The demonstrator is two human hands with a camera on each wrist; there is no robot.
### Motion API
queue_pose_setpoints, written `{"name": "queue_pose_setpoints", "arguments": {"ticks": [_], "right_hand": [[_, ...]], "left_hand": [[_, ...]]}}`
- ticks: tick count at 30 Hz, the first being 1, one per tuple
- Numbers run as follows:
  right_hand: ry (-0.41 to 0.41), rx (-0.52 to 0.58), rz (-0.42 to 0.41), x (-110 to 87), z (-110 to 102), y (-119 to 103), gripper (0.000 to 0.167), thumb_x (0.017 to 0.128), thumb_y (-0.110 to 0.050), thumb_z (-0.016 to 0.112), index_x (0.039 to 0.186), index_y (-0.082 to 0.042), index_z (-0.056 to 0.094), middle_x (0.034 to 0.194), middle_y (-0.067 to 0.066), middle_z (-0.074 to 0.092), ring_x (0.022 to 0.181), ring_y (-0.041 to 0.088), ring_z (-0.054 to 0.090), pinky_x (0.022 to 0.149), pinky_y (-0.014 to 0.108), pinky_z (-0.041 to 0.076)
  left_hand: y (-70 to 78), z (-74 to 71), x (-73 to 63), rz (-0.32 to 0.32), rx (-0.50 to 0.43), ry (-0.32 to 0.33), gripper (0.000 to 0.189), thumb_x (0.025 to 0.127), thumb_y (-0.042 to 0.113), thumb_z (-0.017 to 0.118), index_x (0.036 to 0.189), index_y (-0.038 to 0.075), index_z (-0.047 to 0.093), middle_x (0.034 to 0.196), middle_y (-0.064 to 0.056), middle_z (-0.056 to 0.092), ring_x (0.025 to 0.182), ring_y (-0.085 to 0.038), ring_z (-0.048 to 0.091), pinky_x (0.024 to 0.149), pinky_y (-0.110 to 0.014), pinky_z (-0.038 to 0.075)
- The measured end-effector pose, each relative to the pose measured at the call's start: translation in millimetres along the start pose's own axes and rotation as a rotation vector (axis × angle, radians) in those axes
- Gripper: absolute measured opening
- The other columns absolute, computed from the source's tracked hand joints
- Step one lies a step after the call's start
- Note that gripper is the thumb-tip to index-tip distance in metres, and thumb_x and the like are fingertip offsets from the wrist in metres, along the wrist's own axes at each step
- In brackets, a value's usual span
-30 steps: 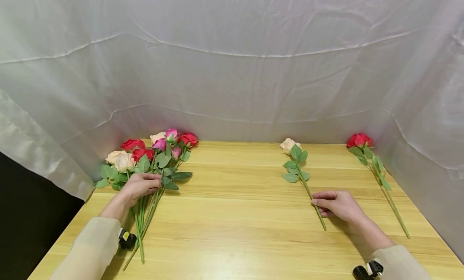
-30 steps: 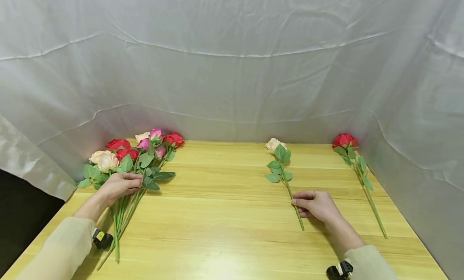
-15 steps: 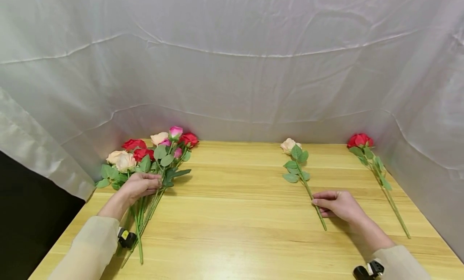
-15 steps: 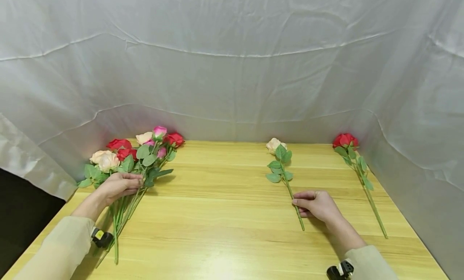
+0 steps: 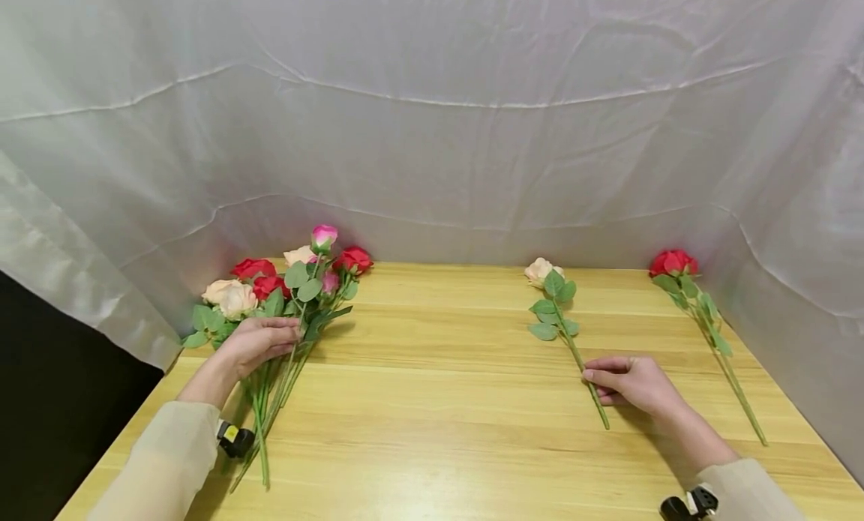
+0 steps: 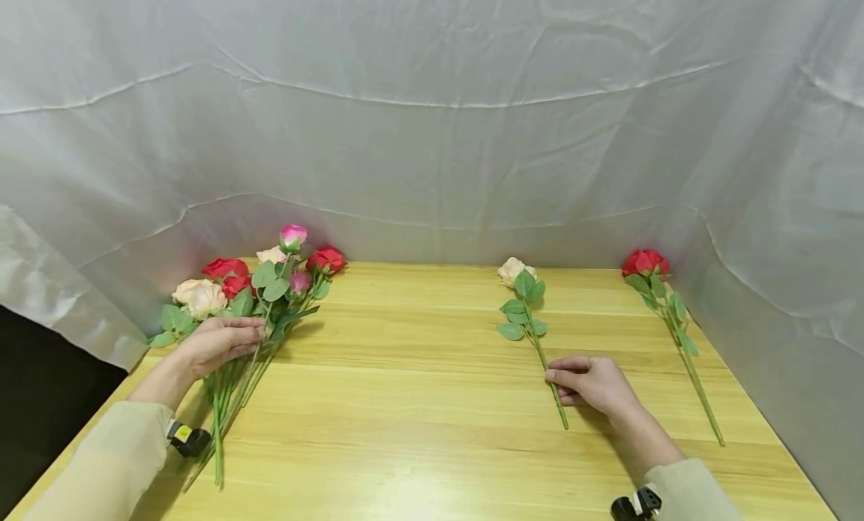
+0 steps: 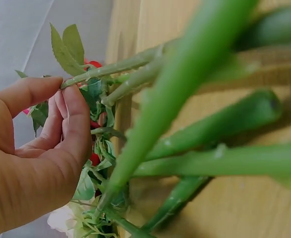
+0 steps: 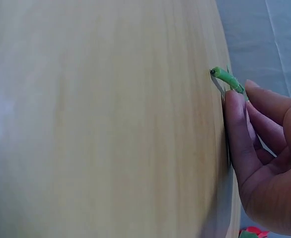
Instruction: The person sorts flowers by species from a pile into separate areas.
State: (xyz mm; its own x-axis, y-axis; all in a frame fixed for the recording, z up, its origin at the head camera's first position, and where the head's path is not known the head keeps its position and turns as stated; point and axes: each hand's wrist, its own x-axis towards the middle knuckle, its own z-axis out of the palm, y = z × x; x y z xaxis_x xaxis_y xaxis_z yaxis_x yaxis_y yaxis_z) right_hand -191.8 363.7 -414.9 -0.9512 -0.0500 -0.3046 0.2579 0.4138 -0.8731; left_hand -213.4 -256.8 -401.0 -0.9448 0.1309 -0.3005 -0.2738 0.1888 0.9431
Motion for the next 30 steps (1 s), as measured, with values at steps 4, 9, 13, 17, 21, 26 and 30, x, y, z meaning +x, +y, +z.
{"name": "queue_pose_setpoints", "arguments": {"ticks": [4, 9, 13, 17, 21, 26, 30], "right_hand": [[0.012, -0.003, -0.007, -1.8, 0, -2, 0.051, 0.099, -0.022, 0.075, 0.133, 0.014, 0.062, 0.096, 0.007, 0.074, 0.075, 0.014, 0.070, 0.070, 0.030, 0.065], [0.044, 0.007, -0.079, -5.7, -1, -7, 0.065, 0.101, -0.028, 0.072, 0.145, 0.014, 0.049, 0.123, 0.019, 0.071, 0.091, 0.014, 0.074, 0.082, 0.030, 0.064], [0.097, 0.017, -0.135, -8.7, 0, -16, 0.073, 0.101, -0.036, 0.071, 0.151, 0.009, 0.045, 0.134, 0.020, 0.065, 0.099, 0.011, 0.073, 0.087, 0.029, 0.063], [0.191, 0.033, -0.217, -9.6, 4, -27, 0.071, 0.101, -0.039, 0.071, 0.152, 0.005, 0.047, 0.133, 0.006, 0.067, 0.099, 0.003, 0.072, 0.087, 0.027, 0.062], [0.267, 0.166, -0.336, -6.8, 16, -39, 0.059, 0.100, -0.024, 0.073, 0.146, 0.007, 0.053, 0.119, -0.009, 0.073, 0.099, -0.003, 0.070, 0.086, 0.022, 0.061], [0.302, 0.293, -0.424, -1.9, 39, -54, 0.052, 0.099, -0.017, 0.074, 0.142, 0.005, 0.058, 0.115, -0.013, 0.075, 0.101, -0.002, 0.070, 0.086, 0.016, 0.059], [0.300, 0.297, -0.441, 1.5, 59, -65, 0.054, 0.099, -0.023, 0.074, 0.144, 0.001, 0.058, 0.126, -0.002, 0.072, 0.104, 0.000, 0.069, 0.089, 0.016, 0.058]], "left_hand": [[3.5, 0.0, -1.1, 0.020, -0.009, -0.021, 0.058, 0.105, 0.010, 0.060, 0.148, -0.022, 0.036, 0.128, -0.009, 0.063, 0.103, -0.006, 0.067, 0.092, -0.021, 0.059], [12.3, 4.8, -2.9, 0.031, -0.035, -0.024, 0.060, 0.105, 0.010, 0.060, 0.150, -0.021, 0.033, 0.126, -0.007, 0.062, 0.106, -0.008, 0.067, 0.093, -0.020, 0.058], [20.8, 11.7, -3.1, 0.037, -0.052, -0.014, 0.062, 0.105, 0.010, 0.061, 0.152, -0.019, 0.032, 0.126, -0.006, 0.062, 0.105, -0.007, 0.066, 0.095, -0.021, 0.058], [28.6, 19.8, -2.0, 0.052, -0.086, -0.006, 0.060, 0.105, 0.010, 0.061, 0.151, -0.017, 0.034, 0.118, -0.001, 0.063, 0.102, -0.006, 0.067, 0.095, -0.023, 0.058], [35.4, 30.1, 0.9, 0.075, -0.138, 0.007, 0.059, 0.105, 0.008, 0.062, 0.151, -0.017, 0.035, 0.112, 0.003, 0.063, 0.100, -0.005, 0.066, 0.093, -0.020, 0.058], [43.2, 46.5, 6.2, 0.106, -0.249, 0.027, 0.056, 0.104, 0.003, 0.060, 0.150, -0.017, 0.035, 0.111, 0.004, 0.063, 0.099, -0.004, 0.067, 0.093, -0.018, 0.057], [48.1, 61.8, 12.1, 0.128, -0.374, 0.044, 0.044, 0.104, -0.001, 0.058, 0.144, -0.013, 0.043, 0.103, 0.004, 0.066, 0.092, -0.005, 0.069, 0.089, -0.019, 0.059]]}}
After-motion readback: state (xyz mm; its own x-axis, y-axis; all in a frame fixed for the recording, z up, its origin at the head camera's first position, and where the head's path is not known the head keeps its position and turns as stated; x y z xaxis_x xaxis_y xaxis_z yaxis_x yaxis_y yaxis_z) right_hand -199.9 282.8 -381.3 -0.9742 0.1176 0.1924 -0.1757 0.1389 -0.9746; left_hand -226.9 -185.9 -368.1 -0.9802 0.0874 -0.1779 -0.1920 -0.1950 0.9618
